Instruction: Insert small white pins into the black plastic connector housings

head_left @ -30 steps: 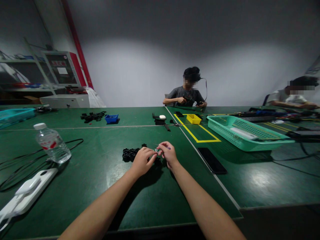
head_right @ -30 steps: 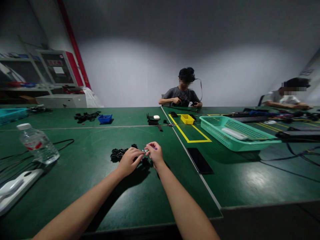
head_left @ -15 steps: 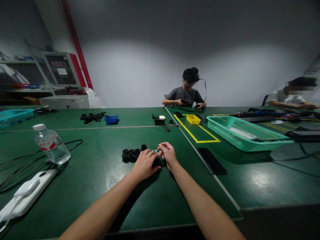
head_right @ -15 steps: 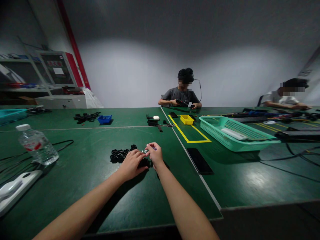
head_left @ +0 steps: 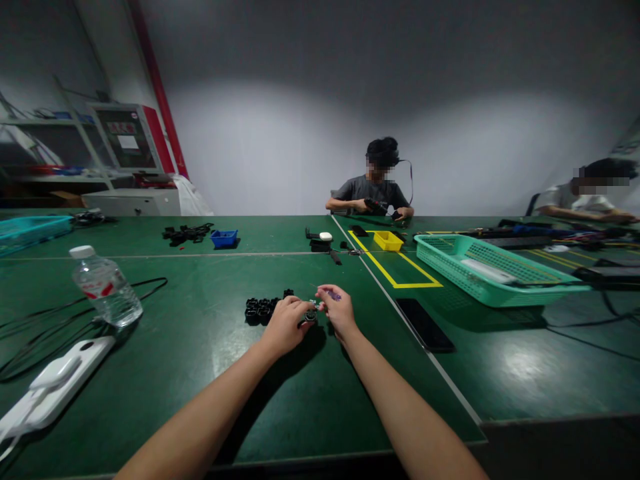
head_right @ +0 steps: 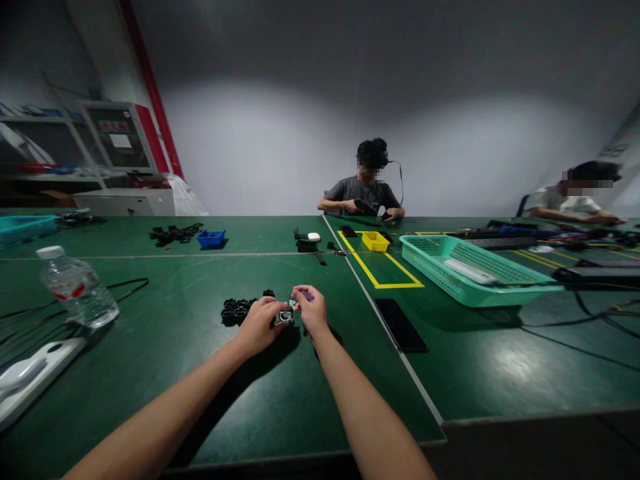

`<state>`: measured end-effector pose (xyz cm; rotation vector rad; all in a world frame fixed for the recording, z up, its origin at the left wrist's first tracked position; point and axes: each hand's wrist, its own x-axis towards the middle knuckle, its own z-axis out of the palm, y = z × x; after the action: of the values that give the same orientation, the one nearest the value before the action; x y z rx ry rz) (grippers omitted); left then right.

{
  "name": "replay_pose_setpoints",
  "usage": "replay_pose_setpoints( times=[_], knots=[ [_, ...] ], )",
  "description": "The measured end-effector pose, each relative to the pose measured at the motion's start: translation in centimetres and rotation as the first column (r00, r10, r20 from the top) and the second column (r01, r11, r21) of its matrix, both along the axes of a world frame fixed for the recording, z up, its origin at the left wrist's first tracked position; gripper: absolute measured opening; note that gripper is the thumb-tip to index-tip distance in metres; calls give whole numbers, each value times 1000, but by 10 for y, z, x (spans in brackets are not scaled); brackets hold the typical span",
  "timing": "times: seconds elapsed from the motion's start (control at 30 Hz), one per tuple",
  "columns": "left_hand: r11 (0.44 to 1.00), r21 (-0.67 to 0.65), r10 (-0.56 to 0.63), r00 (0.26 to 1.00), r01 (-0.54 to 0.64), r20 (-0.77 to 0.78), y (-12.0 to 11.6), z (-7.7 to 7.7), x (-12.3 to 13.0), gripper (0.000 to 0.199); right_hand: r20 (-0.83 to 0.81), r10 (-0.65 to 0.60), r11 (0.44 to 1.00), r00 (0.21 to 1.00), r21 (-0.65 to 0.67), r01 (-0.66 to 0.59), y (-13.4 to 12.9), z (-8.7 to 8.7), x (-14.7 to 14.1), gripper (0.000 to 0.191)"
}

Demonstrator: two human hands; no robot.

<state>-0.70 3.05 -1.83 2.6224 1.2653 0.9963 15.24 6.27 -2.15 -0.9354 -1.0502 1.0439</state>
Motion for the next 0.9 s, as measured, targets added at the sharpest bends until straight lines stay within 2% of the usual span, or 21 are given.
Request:
replay_pose_setpoints(
  times=[0.23, 0.43, 0.9],
  knots=[
    [995, -15, 95, 984, -94, 151, 5, 5, -6, 33, 100, -64, 994, 993, 96, 55, -6, 7, 0, 40],
    [991, -31, 134, 971, -130, 198, 9, 5, -10, 34, 109, -165, 980, 980, 133, 150, -17, 19, 1, 44],
    [989, -64, 145, 958, -133, 249, 8, 8, -11, 31, 114, -120, 979, 986, 181, 98, -25, 21, -3, 43]
  ],
)
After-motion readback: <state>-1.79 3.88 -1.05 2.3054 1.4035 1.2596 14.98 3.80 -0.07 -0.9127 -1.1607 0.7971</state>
